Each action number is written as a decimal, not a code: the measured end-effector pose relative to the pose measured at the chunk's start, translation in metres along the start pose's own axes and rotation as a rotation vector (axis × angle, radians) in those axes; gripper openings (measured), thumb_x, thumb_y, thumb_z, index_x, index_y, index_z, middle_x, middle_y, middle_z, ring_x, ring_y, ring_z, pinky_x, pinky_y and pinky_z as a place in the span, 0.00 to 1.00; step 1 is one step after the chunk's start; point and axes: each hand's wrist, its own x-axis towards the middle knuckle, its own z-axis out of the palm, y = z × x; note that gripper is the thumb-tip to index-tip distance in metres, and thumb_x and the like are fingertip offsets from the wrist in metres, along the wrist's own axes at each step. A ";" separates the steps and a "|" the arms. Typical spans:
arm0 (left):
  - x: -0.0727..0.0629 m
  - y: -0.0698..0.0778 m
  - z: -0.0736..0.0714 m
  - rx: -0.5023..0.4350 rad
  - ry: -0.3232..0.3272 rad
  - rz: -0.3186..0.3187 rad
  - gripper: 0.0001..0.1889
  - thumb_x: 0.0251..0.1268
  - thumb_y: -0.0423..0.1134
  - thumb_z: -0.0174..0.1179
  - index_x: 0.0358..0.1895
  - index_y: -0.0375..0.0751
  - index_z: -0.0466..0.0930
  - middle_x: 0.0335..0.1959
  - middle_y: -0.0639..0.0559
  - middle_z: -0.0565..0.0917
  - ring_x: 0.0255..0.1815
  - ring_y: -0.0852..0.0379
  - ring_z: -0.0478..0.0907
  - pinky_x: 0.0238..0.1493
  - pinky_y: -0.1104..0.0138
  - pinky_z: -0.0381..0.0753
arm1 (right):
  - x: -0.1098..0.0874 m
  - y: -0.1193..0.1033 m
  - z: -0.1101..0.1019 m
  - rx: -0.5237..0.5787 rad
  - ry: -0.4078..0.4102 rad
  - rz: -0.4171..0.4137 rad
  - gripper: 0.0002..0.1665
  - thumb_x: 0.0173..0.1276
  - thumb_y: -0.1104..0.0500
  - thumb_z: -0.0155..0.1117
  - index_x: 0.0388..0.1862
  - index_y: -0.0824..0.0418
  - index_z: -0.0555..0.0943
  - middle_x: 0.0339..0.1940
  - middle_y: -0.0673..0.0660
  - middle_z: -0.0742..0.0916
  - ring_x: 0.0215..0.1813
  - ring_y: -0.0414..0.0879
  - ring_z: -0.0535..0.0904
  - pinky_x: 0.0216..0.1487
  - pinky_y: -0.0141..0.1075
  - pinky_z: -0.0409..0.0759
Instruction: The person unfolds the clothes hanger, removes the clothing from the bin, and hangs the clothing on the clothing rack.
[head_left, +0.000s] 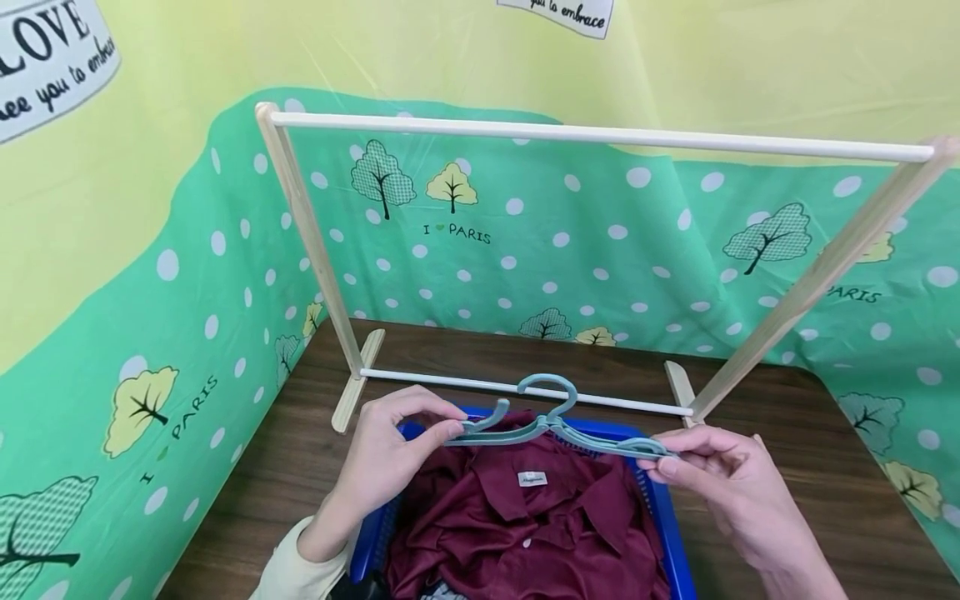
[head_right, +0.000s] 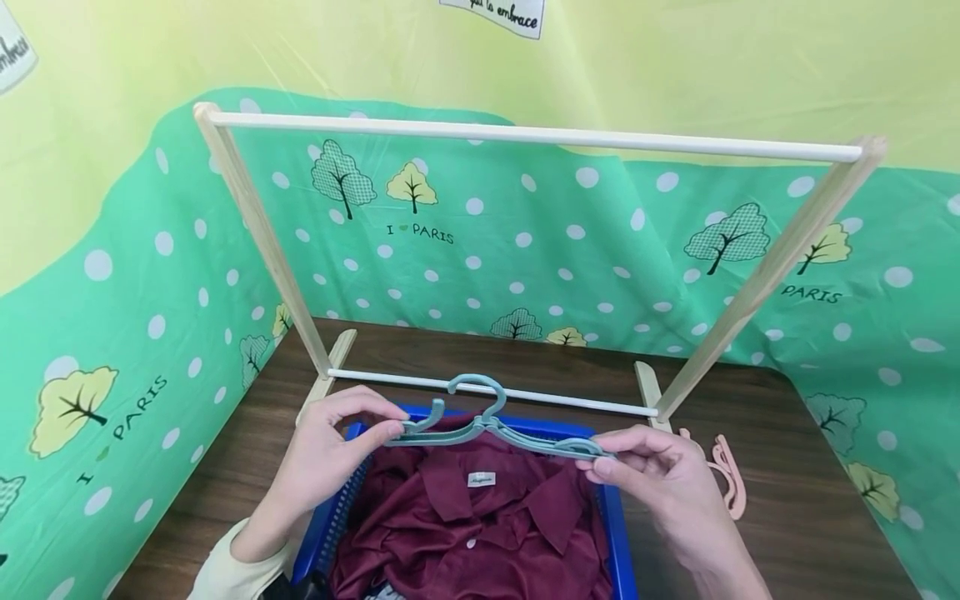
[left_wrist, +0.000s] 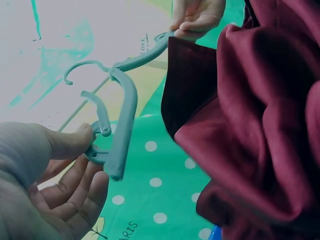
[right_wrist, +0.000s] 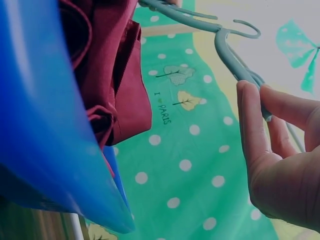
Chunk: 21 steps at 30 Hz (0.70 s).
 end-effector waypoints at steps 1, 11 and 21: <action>0.000 0.000 -0.001 0.001 0.003 -0.011 0.05 0.72 0.36 0.77 0.43 0.53 0.96 0.41 0.60 0.93 0.45 0.59 0.89 0.46 0.65 0.87 | 0.000 -0.001 0.000 -0.002 0.005 0.005 0.28 0.75 0.89 0.50 0.60 0.72 0.88 0.55 0.63 0.94 0.50 0.51 0.95 0.52 0.42 0.91; -0.002 0.006 -0.006 -0.055 -0.045 0.031 0.11 0.73 0.31 0.75 0.53 0.49 0.93 0.41 0.53 0.93 0.40 0.57 0.89 0.42 0.62 0.89 | -0.008 -0.008 0.003 -0.097 0.056 0.087 0.25 0.77 0.87 0.53 0.60 0.71 0.88 0.55 0.60 0.93 0.50 0.51 0.95 0.52 0.43 0.92; -0.010 0.019 0.000 -0.111 -0.076 0.153 0.15 0.70 0.27 0.75 0.56 0.44 0.93 0.42 0.51 0.93 0.42 0.57 0.89 0.47 0.62 0.89 | -0.011 -0.015 0.015 -0.311 0.140 0.212 0.15 0.76 0.81 0.63 0.53 0.69 0.90 0.51 0.54 0.95 0.46 0.43 0.94 0.81 0.37 0.12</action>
